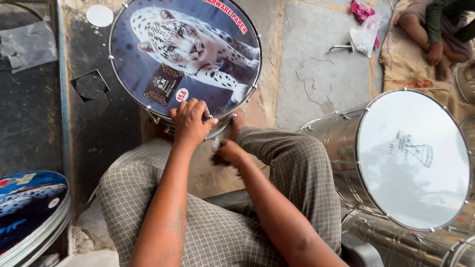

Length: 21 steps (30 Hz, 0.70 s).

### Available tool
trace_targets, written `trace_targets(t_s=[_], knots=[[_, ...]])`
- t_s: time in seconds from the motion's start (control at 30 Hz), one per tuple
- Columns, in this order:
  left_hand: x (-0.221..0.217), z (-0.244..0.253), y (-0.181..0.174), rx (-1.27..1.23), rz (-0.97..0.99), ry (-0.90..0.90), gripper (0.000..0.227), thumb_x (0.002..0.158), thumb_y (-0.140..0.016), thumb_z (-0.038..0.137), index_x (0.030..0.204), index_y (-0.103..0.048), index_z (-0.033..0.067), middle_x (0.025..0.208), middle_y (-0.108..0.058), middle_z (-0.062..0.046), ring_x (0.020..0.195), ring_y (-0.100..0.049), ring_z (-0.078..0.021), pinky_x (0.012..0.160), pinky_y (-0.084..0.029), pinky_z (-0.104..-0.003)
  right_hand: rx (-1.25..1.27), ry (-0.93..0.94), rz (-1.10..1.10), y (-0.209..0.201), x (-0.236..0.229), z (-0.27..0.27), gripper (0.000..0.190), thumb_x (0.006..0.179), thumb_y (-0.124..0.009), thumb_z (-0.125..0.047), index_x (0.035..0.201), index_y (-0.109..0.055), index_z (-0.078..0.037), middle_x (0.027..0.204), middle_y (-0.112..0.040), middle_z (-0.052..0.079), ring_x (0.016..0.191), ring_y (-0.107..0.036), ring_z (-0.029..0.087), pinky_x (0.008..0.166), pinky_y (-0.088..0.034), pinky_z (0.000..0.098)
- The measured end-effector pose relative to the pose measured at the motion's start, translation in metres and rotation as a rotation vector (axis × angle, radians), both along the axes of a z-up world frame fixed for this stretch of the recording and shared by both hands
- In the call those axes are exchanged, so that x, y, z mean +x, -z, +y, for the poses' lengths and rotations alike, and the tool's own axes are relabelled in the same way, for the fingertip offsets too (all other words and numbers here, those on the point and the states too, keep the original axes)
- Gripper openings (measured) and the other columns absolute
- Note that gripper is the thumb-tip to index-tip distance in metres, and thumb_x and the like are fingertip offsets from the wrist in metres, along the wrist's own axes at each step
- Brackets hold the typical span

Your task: The person sits on the floor and uses a wrench to tighten the tension rods on a drum with a leopard graphic. They then flip the drum over and continue tightening the tension rods on the plain white drumhead.

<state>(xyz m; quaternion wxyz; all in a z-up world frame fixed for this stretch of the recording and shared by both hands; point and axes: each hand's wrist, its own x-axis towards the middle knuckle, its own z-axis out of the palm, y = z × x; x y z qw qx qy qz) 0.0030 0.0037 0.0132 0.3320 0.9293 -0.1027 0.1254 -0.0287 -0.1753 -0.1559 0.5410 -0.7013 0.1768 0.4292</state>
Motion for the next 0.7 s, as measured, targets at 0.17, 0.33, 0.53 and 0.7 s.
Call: trace_targets(t_s=[0.17,0.33,0.53,0.7], knots=[[0.001,-0.001,-0.005,-0.017,0.029,-0.019,0.038,0.068,-0.09,0.03,0.081,-0.058,0.0144,0.088,-0.058,-0.001,0.095,-0.055,-0.026,0.084,-0.033,-0.046,0.501,0.421,0.129,-0.017,-0.02,0.06,0.028,0.092,-0.06,-0.009,0.119,-0.058,-0.005,0.103,-0.073,0.016,0.082,-0.075,0.027,0.073,-0.064,0.0447],[0.004,-0.003,0.003,-0.015,0.032,-0.023,0.04,0.068,-0.091,0.031,0.081,-0.057,0.0135,0.088,-0.057,-0.002,0.095,-0.055,-0.0266,0.084,-0.032,-0.046,0.348,0.386,-0.501,0.018,-0.012,0.096,0.033,0.102,-0.066,-0.017,0.132,-0.062,-0.005,0.113,-0.068,0.015,0.092,-0.064,0.026,0.075,-0.052,0.0403],[0.003,-0.001,0.005,-0.025,0.011,0.006,0.038,0.071,-0.089,0.03,0.083,-0.056,0.0137,0.09,-0.056,-0.002,0.096,-0.054,-0.0268,0.084,-0.032,-0.046,-0.053,-0.149,-0.591,0.056,0.005,0.05,0.028,0.094,-0.066,-0.02,0.117,-0.066,-0.004,0.104,-0.069,0.017,0.091,-0.065,0.027,0.075,-0.052,0.0403],[-0.002,-0.004,0.004,0.013,0.024,0.014,0.04,0.071,-0.089,0.034,0.084,-0.057,0.0136,0.089,-0.056,-0.003,0.095,-0.054,-0.0283,0.082,-0.031,-0.048,-0.312,-0.348,-0.424,0.083,0.059,-0.039,0.023,0.099,-0.063,-0.022,0.097,-0.073,-0.001,0.08,-0.068,0.015,0.067,-0.062,0.026,0.059,-0.049,0.0406]])
